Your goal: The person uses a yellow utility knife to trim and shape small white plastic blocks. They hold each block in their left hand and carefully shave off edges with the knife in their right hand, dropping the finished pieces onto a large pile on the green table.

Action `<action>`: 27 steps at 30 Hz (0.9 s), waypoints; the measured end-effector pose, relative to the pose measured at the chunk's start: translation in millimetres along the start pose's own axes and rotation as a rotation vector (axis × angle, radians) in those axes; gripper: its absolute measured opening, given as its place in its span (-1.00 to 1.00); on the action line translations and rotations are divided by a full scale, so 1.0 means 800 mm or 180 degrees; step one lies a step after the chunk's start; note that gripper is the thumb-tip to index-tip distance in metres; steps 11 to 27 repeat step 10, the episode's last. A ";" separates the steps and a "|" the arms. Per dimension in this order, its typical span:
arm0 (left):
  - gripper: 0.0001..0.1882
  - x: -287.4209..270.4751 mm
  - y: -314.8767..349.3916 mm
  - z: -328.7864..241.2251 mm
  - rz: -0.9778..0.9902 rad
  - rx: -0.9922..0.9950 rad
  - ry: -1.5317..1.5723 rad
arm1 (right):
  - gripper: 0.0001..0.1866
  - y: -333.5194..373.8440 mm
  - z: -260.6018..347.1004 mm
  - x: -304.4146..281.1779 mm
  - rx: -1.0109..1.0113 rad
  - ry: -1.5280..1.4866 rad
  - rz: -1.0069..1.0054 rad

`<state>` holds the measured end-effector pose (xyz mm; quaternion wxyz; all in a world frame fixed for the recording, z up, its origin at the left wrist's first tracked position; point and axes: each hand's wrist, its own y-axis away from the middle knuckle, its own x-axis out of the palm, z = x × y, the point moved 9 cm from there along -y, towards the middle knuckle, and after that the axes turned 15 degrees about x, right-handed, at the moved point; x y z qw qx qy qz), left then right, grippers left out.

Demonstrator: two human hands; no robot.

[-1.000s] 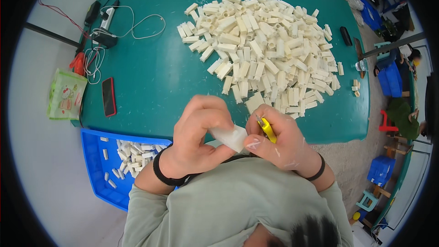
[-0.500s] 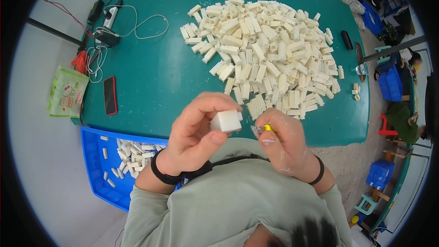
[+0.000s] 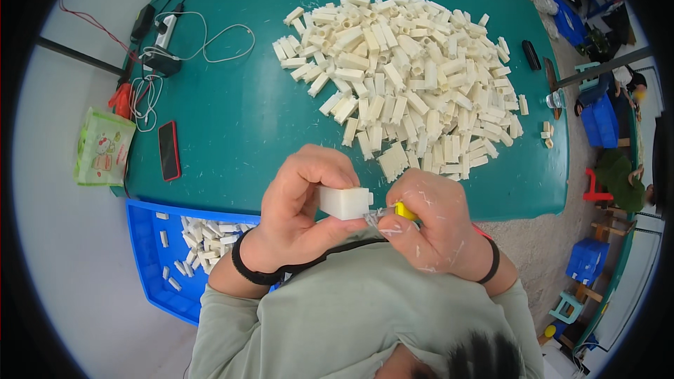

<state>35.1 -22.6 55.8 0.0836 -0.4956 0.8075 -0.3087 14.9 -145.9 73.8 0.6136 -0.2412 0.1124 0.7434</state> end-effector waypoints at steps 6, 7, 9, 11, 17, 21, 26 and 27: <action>-0.62 0.003 0.001 0.001 0.0306 -0.0221 -0.0011 | -0.69 -0.006 -0.003 -0.006 -0.0079 0.0424 -0.0172; -0.62 0.004 0.001 0.003 0.0413 -0.0282 -0.0005 | -0.69 -0.006 -0.005 -0.008 -0.0064 0.0485 -0.0209; -0.60 0.012 -0.002 0.000 0.0854 -0.0097 0.0138 | -0.70 -0.005 -0.008 -0.010 -0.0032 0.0610 -0.0285; -0.59 0.016 -0.001 -0.003 0.1067 -0.0008 0.0194 | -0.70 -0.006 -0.008 -0.009 -0.0038 0.0604 -0.0281; -0.59 0.016 -0.001 -0.003 0.1067 -0.0008 0.0194 | -0.70 -0.006 -0.008 -0.009 -0.0038 0.0604 -0.0281; -0.59 0.016 -0.001 -0.003 0.1067 -0.0008 0.0194 | -0.70 -0.006 -0.008 -0.009 -0.0038 0.0604 -0.0281; -0.59 0.016 -0.001 -0.003 0.1067 -0.0008 0.0194 | -0.70 -0.006 -0.008 -0.009 -0.0038 0.0604 -0.0281; -0.59 0.016 -0.001 -0.003 0.1067 -0.0008 0.0194 | -0.70 -0.006 -0.008 -0.009 -0.0038 0.0604 -0.0281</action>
